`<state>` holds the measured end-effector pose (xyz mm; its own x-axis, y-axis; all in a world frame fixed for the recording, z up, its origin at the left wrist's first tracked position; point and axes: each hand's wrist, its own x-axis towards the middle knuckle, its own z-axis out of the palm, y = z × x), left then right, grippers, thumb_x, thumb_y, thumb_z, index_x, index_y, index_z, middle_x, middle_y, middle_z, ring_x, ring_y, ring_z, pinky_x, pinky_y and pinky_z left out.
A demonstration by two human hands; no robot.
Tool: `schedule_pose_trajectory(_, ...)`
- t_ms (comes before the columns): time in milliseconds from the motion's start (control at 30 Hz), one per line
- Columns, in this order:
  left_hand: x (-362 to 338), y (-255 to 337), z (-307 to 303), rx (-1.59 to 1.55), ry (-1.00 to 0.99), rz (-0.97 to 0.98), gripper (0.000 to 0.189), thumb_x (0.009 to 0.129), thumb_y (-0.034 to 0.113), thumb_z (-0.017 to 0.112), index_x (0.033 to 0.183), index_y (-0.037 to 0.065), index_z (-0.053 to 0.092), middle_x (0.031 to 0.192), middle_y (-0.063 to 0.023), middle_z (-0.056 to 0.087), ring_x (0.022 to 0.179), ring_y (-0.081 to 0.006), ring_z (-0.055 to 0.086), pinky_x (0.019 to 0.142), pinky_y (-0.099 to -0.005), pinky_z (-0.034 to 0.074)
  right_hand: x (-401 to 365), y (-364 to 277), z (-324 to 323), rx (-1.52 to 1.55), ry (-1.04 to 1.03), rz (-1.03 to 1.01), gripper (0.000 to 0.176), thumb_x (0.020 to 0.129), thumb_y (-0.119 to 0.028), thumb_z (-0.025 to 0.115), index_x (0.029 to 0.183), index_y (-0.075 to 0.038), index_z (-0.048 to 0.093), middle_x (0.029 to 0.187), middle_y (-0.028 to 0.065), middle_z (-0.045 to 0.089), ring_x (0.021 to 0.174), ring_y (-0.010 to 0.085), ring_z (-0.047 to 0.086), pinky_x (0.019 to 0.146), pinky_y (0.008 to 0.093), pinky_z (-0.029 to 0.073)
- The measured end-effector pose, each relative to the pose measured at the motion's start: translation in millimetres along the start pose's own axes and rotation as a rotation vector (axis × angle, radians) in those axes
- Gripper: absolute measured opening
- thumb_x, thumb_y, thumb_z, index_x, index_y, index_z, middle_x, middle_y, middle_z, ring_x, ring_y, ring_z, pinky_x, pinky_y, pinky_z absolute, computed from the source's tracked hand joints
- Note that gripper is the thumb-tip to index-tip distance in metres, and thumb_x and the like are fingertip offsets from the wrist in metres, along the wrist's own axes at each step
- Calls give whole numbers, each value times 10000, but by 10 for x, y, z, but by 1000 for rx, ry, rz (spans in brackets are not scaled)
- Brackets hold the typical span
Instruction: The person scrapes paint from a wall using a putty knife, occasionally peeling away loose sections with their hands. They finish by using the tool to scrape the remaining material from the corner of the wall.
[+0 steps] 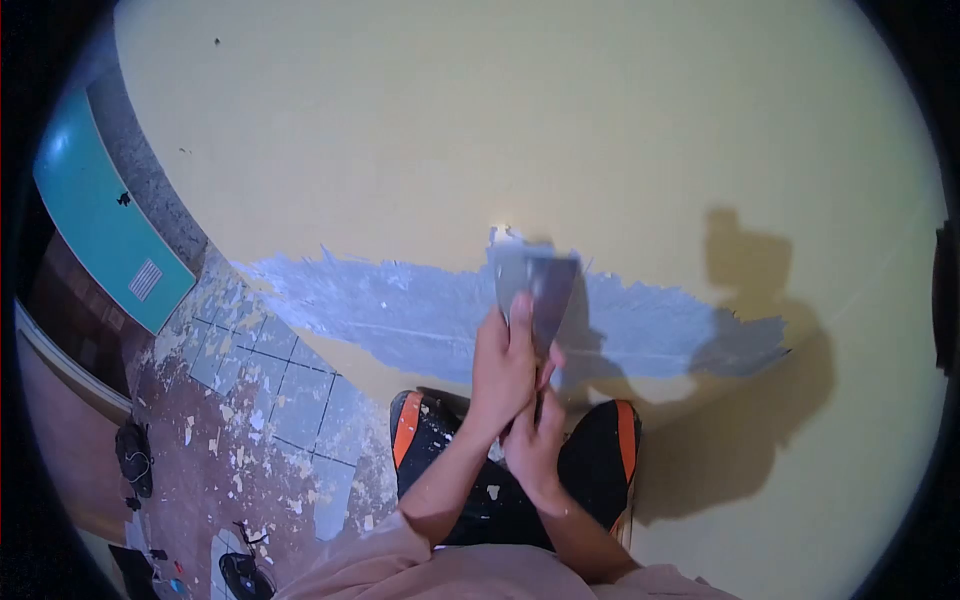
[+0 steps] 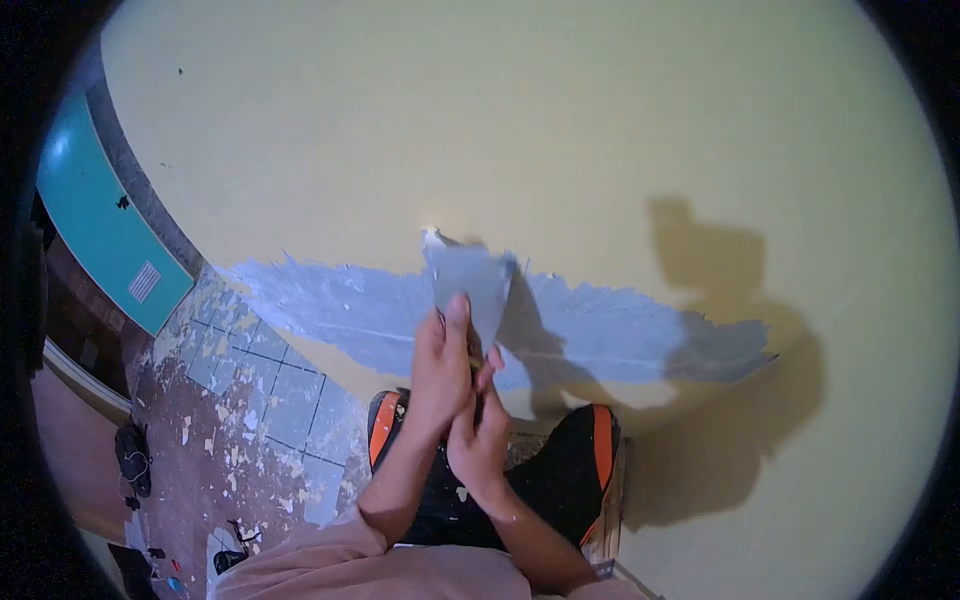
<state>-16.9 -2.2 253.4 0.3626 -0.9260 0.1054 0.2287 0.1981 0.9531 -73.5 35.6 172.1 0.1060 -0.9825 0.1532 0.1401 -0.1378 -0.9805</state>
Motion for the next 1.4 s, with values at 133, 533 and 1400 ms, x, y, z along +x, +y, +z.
schedule_pose_trajectory(133, 67, 20, 1, 23, 21, -26, 343, 965, 348, 391, 862, 24, 441, 516, -49, 479, 368, -96, 413, 349, -228, 309, 50, 25, 3, -65, 41, -84, 351, 929, -114, 419, 1220, 82, 426, 986, 230, 580, 938, 189, 567, 812, 297, 429)
schedule_pose_trajectory(533, 28, -196, -227, -24, 19, -26, 360, 963, 376, 386, 850, 36, 427, 537, -99, 513, 347, -107, 382, 342, -234, 311, -43, 27, 117, -145, -18, -136, 262, 929, -87, 397, 1130, 73, 452, 960, 168, 578, 938, 243, 575, 829, 321, 427)
schedule_pose_trajectory(1400, 44, -129, -443, -22, 60, -86, 374, 959, 386, 386, 867, 25, 420, 522, -91, 498, 342, -93, 370, 335, -219, 304, -73, 264, 338, -134, -11, -220, 272, 961, -159, 389, 1089, 67, 469, 748, 73, 527, 683, 123, 523, 620, 265, 428)
